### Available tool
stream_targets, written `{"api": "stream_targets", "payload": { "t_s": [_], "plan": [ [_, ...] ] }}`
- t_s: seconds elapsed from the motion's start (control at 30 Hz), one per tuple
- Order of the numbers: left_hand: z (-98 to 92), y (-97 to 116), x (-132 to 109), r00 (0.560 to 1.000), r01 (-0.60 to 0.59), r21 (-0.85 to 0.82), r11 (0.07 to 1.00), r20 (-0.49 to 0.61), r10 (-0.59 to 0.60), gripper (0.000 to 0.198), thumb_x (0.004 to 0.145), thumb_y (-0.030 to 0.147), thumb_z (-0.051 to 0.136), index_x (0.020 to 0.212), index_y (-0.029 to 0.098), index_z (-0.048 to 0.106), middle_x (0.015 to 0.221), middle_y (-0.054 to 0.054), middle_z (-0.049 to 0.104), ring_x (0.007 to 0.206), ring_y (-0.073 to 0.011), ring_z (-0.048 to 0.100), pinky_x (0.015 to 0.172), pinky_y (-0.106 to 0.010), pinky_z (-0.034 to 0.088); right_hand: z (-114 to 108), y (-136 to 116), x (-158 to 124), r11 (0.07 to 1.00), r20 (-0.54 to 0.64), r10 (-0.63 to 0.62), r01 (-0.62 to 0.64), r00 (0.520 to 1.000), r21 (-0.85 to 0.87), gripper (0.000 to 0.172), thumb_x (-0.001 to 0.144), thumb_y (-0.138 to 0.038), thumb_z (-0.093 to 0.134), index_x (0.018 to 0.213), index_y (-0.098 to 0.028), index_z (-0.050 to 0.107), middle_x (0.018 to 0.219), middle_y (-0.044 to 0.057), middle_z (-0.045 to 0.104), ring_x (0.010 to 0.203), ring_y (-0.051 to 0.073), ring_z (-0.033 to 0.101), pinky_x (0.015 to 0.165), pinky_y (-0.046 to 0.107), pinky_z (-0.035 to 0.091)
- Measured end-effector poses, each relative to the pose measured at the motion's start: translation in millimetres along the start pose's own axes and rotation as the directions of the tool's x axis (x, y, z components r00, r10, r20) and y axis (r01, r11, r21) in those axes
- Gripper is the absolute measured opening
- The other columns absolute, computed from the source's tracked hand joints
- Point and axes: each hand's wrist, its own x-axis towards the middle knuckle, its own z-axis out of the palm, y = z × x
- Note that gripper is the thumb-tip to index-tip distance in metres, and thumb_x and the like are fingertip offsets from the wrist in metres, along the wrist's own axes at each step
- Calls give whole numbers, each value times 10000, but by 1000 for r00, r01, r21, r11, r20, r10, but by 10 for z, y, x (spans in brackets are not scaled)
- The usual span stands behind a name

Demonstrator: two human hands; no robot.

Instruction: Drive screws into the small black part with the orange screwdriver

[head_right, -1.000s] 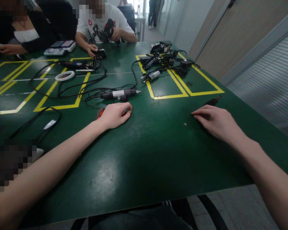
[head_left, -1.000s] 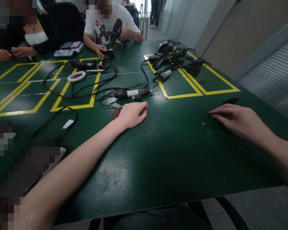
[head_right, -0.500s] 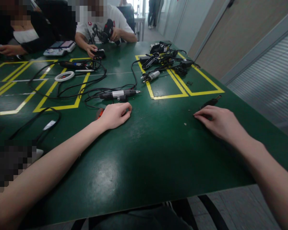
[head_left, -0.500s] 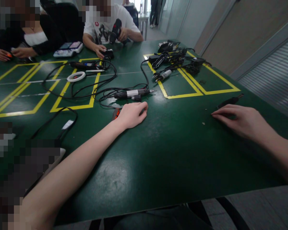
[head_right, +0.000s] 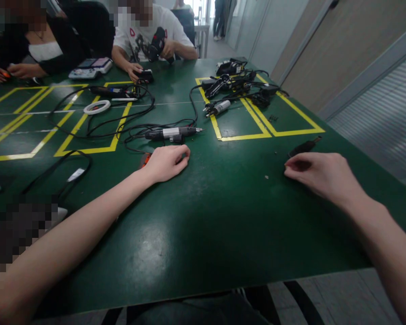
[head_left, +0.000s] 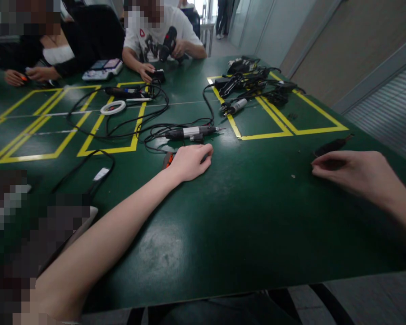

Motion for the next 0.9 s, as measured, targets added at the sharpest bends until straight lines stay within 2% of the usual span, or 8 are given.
{"api": "stream_targets", "payload": {
  "t_s": [0.17,0.37,0.47,0.57,0.63,0.73,0.8,0.9],
  "plan": [
    [-9,3,-3,1000,0,-9,1000,3,0,219,971,269,498,1069,206,684,879,-46,759,847,-225,701,687,-317,433,-12,-34,-20,990,32,53,-57,998,127,396,485,-534,612,737,-248,719,742,87,749,742,336,734,811,512,601],
    [-25,26,-6,1000,11,-13,1000,22,-11,209,971,262,496,1054,210,681,923,-50,766,866,-228,700,701,-316,441,50,223,1,979,33,8,-15,999,205,370,551,-573,685,735,-256,733,728,62,749,708,297,727,769,474,618],
    [-22,21,-6,1000,15,-17,1000,24,-15,225,970,269,494,1071,207,685,911,-54,759,865,-235,698,717,-327,459,71,311,15,974,-14,-27,30,1000,226,396,593,-613,714,746,-249,751,734,63,759,696,288,729,720,458,627],
    [-11,1,-6,1000,6,-21,1000,8,-6,228,968,273,495,1075,209,685,881,-51,752,855,-234,698,717,-322,465,59,321,13,973,-139,-104,130,985,193,374,660,-596,699,756,-243,776,751,70,776,686,289,729,688,453,621],
    [-4,-10,-7,1000,-3,-26,1000,-16,3,219,971,276,493,1059,215,684,856,-46,749,845,-227,698,707,-311,460,41,319,17,956,-262,-250,280,932,84,330,753,-550,664,778,-243,783,793,82,786,714,290,729,686,448,608],
    [0,-13,-10,1000,-7,-21,1000,-25,7,214,975,274,497,1061,217,684,851,-43,752,838,-224,701,701,-306,455,20,357,58,878,-443,-476,435,759,-199,351,909,-505,579,788,-235,768,820,123,766,750,297,703,701,464,573],
    [-1,-9,-9,1000,-3,-11,1000,-10,3,216,976,271,502,1075,214,685,863,-44,756,843,-232,706,703,-315,455,15,411,110,838,-517,-544,401,661,-369,429,982,-525,520,793,-223,760,821,150,747,754,309,681,718,497,547],
    [-1,-4,-6,1000,4,-3,1000,-5,-4,219,973,271,504,1078,209,686,859,-46,753,840,-239,708,697,-325,447,21,509,198,802,-541,-591,362,598,-476,441,1022,-513,508,832,-209,765,967,173,772,862,330,706,790,540,552]
  ]
}}
